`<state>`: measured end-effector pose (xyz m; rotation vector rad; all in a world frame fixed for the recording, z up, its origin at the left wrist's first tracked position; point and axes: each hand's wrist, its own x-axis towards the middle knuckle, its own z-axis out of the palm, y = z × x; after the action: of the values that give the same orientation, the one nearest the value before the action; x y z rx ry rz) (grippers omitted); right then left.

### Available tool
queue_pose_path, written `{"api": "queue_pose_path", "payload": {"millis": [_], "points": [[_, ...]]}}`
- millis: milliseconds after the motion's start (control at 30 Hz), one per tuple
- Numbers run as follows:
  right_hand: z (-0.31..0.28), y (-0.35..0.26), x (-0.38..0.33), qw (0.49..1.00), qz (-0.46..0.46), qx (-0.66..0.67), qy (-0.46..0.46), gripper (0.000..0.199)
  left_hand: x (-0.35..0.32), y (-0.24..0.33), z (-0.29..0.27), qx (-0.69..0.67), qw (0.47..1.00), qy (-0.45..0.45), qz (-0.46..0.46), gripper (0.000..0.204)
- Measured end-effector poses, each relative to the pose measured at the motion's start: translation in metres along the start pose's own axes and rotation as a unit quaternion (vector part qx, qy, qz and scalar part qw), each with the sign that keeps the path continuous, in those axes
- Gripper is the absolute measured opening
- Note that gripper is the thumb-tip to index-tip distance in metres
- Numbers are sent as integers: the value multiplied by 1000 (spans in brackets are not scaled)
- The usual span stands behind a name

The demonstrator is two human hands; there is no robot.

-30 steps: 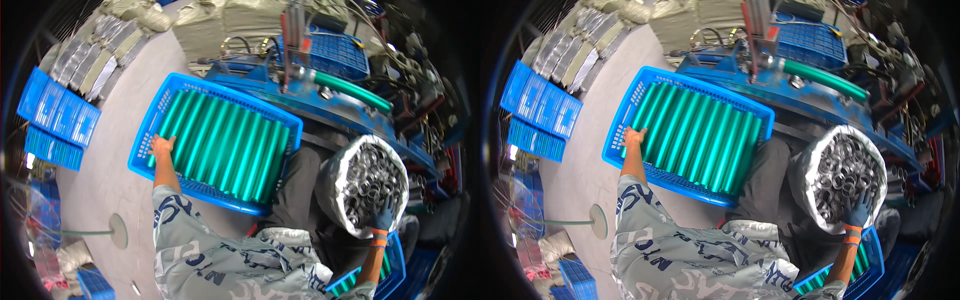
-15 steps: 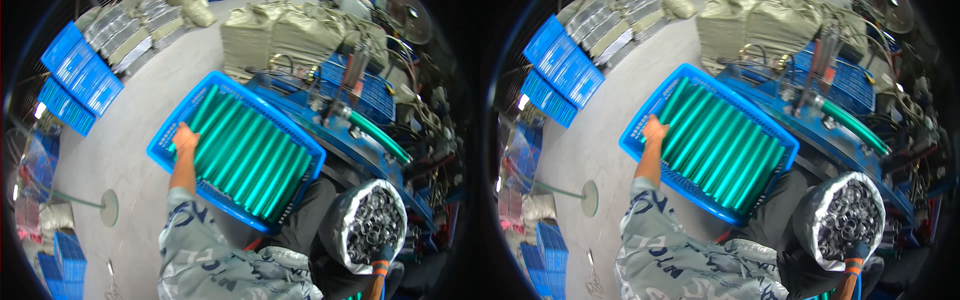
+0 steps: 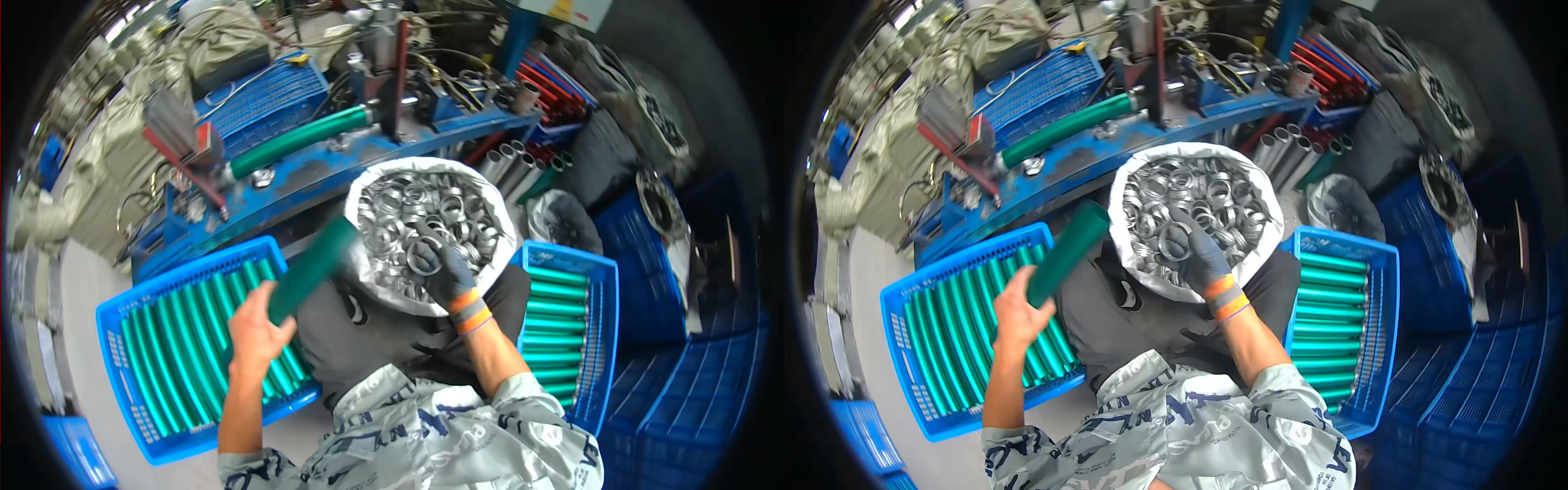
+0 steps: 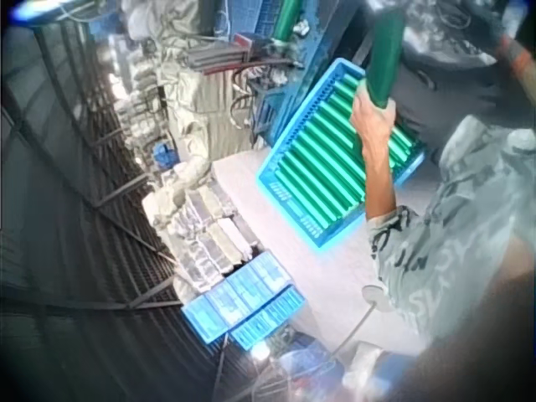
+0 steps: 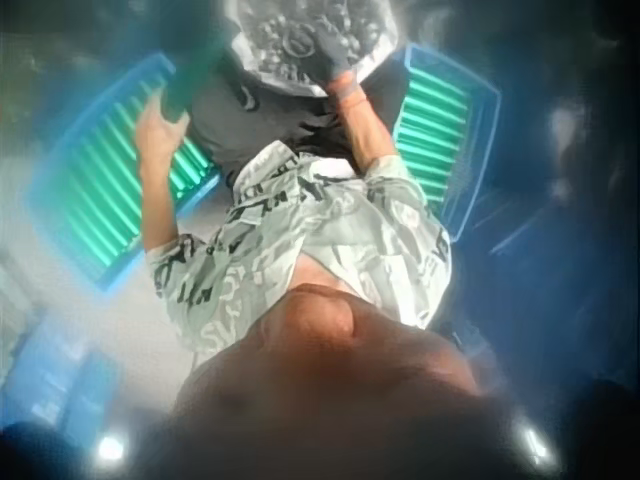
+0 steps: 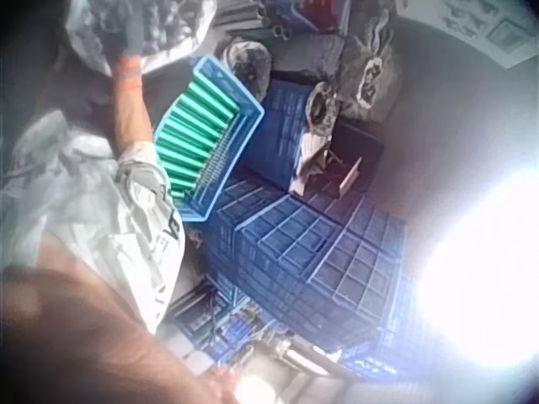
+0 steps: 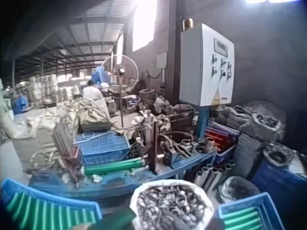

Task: The worker attaches metal rings to green tubes/cylinders and organizes them into blue crates on a factory floor.

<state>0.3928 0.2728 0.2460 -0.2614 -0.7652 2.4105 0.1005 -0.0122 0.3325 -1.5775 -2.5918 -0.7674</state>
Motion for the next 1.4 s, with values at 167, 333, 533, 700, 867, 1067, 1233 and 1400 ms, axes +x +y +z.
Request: {"api": "queue_pose_path", "payload": {"millis": [167,333,533,700,867,1067,1233,1400], "points": [[-22,-41,-33,995,-62,-81,23,102,17,78,28,-41,987,-110,111,73],[-16,-46,-45,921,-68,-382,-12,93,10,92,32,-19,982,-148,117,75],[16,-47,-52,873,-59,-484,-2,99,5,87,35,-12,981,-158,112,77],[4,-38,-50,836,-110,-538,-17,96,7,85,42,-21,980,-167,106,76],[-17,-26,-40,857,-110,-504,0,90,11,90,49,-15,983,-152,104,75],[-104,-75,39,757,-97,-637,111,64,-5,88,36,-202,978,-17,-37,66],[-192,-102,72,337,-38,-925,171,35,-9,67,27,-586,799,77,-110,69],[-189,-87,57,458,-91,-868,170,32,-15,58,54,-723,655,126,-183,63]]}}
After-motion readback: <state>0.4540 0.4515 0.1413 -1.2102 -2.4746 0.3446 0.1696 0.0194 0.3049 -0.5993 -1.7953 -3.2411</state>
